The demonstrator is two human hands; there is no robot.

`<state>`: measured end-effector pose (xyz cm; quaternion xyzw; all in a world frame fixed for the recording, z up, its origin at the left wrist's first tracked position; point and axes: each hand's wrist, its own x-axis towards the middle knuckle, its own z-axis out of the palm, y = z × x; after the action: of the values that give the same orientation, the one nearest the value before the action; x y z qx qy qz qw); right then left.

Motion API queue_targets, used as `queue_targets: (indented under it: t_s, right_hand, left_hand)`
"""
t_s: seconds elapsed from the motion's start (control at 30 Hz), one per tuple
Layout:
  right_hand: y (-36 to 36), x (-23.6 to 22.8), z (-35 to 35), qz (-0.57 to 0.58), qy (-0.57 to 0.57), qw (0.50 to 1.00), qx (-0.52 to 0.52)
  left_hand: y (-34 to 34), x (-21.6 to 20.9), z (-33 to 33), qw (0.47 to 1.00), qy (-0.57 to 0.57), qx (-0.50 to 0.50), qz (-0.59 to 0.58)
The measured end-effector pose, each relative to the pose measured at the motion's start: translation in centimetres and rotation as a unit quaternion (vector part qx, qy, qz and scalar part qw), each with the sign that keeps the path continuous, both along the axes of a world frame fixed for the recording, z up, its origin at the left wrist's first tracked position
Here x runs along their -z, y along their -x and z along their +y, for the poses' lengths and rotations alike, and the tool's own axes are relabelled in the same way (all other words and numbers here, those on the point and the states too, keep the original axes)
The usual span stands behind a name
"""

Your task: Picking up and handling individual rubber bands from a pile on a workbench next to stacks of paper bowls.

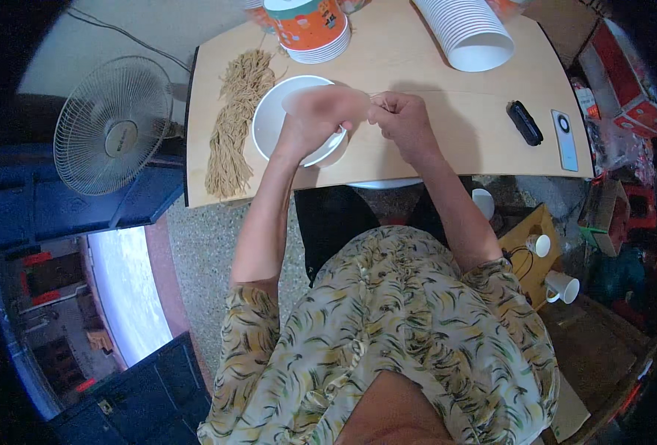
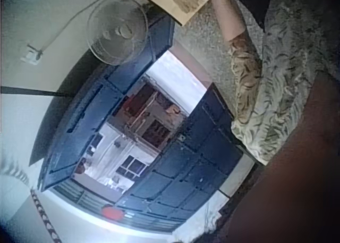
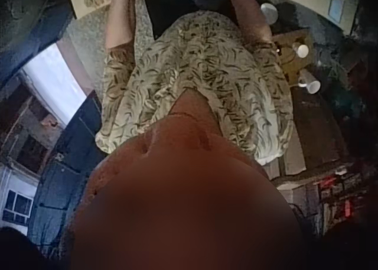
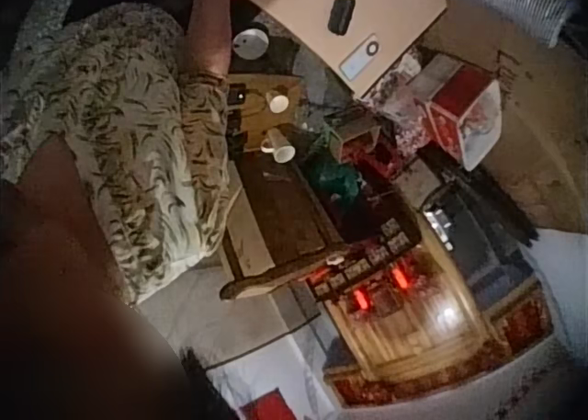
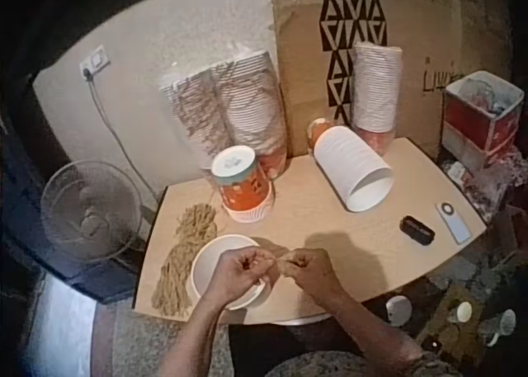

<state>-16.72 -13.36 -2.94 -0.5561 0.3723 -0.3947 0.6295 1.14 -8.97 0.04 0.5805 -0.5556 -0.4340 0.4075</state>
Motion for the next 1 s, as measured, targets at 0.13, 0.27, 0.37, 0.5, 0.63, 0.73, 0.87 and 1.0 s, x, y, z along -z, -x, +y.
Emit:
queue_targets:
  t_s: [0.13, 0.27, 0.37, 0.5, 0.63, 0.73, 0.87, 1.0]
  right_hand:
    - [0.3, 0.0, -0.4, -0.016, -0.086, 0.996, -0.012]
    - [0.3, 0.9, -0.9, -0.078, -0.150, 0.985, -0.036]
    - [0.4, 0.7, -0.8, -0.112, -0.179, 0.977, -0.039]
    - [0.6, 1.8, -1.2, -0.120, -0.183, 0.975, -0.041]
    - [0.5, 1.0, -0.6, -0.128, -0.182, 0.974, -0.040]
    - [0.4, 0.5, -0.5, -0.117, -0.186, 0.975, -0.024]
    - [0.5, 0.7, -0.5, -0.120, -0.188, 0.974, -0.022]
    - [0.8, 0.8, -0.4, -0.077, -0.107, 0.991, -0.028]
  left_hand:
    - [0.1, -0.2, 0.0, 0.998, 0.020, 0.012, -0.050]
    - [0.0, -0.2, 0.1, 0.999, 0.010, 0.008, -0.045]
    - [0.3, -0.7, 0.3, 0.999, 0.005, 0.011, -0.031]
    - [0.8, -1.5, 0.4, 0.999, -0.009, 0.012, -0.043]
    - [0.6, -0.8, 0.4, 0.999, 0.001, 0.002, -0.037]
    - [0.5, -0.5, 0.2, 1.000, 0.004, 0.007, -0.002]
    - [0.3, -0.5, 0.1, 1.000, -0.013, 0.006, 0.012]
    - [-0.2, 0.2, -0.1, 0.998, -0.023, 0.003, 0.054]
